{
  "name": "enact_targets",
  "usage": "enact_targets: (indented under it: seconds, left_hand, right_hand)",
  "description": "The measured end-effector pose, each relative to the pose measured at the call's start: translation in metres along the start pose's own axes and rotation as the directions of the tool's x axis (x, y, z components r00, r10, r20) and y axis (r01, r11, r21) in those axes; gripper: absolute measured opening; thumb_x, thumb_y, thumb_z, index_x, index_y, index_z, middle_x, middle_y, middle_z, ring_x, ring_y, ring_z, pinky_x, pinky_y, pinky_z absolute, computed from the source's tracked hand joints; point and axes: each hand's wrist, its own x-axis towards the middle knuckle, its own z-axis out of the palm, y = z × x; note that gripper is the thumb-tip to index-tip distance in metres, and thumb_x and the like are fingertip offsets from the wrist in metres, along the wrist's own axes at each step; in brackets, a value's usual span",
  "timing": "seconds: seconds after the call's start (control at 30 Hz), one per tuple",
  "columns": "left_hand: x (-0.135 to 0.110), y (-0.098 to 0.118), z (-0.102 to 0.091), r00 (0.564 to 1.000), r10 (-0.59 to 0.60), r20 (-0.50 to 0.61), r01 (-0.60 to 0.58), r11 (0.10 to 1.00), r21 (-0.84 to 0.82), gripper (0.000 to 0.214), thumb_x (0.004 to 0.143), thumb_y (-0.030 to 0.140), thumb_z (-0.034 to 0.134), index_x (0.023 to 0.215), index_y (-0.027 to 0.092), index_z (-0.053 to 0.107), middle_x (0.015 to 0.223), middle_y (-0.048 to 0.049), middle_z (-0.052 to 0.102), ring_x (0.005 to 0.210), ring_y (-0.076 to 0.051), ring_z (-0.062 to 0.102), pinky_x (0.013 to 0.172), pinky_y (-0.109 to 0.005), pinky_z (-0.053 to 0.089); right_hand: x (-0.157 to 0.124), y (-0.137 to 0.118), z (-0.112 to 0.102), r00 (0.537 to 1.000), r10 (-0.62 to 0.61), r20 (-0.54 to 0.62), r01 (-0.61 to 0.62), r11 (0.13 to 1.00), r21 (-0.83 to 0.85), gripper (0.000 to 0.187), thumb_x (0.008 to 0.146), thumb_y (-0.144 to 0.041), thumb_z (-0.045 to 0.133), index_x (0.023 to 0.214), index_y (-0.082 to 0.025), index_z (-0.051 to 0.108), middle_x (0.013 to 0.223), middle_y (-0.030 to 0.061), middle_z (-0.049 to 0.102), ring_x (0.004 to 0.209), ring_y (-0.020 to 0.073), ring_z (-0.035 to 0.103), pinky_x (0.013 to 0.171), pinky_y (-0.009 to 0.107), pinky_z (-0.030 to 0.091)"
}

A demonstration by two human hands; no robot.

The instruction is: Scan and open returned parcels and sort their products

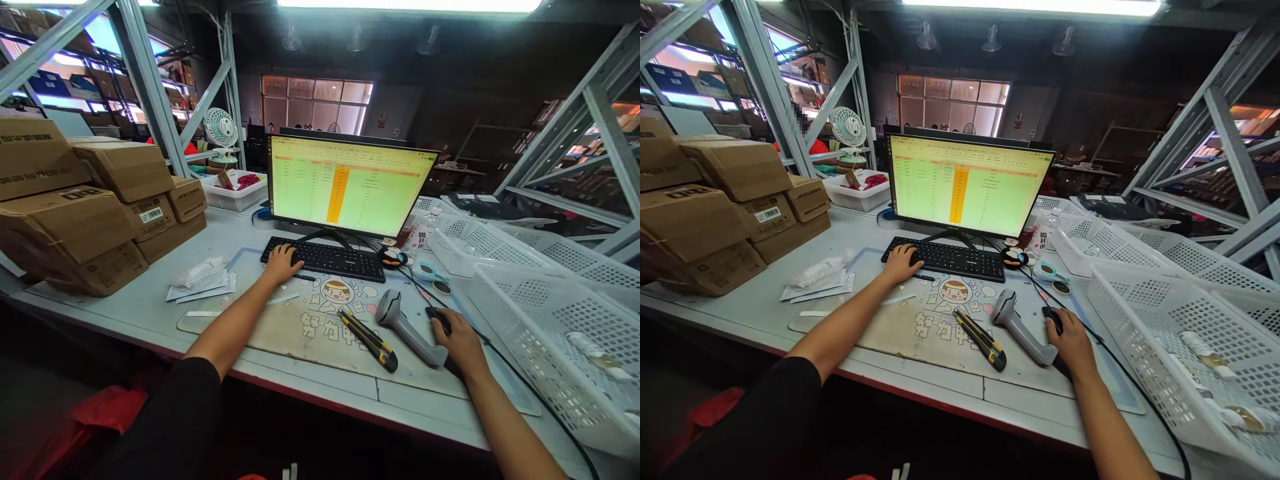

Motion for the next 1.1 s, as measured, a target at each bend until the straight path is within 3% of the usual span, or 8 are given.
enact_targets:
  seconds: [0.43, 0.77, 1.1]
  left_hand:
    - [-0.010, -0.016, 0.009, 0.991, -0.022, 0.132, 0.017, 0.999, 0.038, 0.076, 0.100, 0.068, 0.048, 0.163, 0.026, 0.043, 0.175, -0.0081, 0.028, 0.162, -0.039, 0.020, 0.133, -0.054, 0.016]
    - [-0.016, -0.024, -0.001, 0.967, -0.065, 0.244, 0.067, 0.998, -0.002, 0.084, 0.100, 0.071, 0.042, 0.169, 0.026, 0.028, 0.179, -0.0059, 0.009, 0.165, -0.039, 0.004, 0.134, -0.055, 0.005]
    - [-0.014, -0.024, 0.001, 0.979, -0.070, 0.189, 0.076, 0.997, -0.021, 0.077, 0.098, 0.071, 0.048, 0.159, 0.024, 0.046, 0.179, -0.0064, 0.014, 0.164, -0.040, 0.011, 0.133, -0.056, 0.014]
  right_hand:
    - [0.001, 0.001, -0.001, 0.999, 0.020, 0.037, -0.021, 1.000, 0.018, 0.043, 0.093, -0.054, 0.048, 0.114, -0.021, 0.068, 0.120, 0.0152, 0.071, 0.114, 0.0326, 0.069, 0.105, 0.051, 0.054]
    - [0.004, -0.015, -0.009, 0.993, 0.065, 0.101, -0.063, 0.998, -0.022, 0.046, 0.089, -0.056, 0.047, 0.113, -0.021, 0.065, 0.116, 0.0157, 0.071, 0.114, 0.0329, 0.065, 0.105, 0.049, 0.051]
    - [0.005, -0.017, -0.010, 0.997, 0.036, 0.068, -0.034, 0.999, -0.025, 0.046, 0.088, -0.060, 0.046, 0.109, -0.023, 0.064, 0.114, 0.0141, 0.072, 0.112, 0.0329, 0.068, 0.104, 0.047, 0.052]
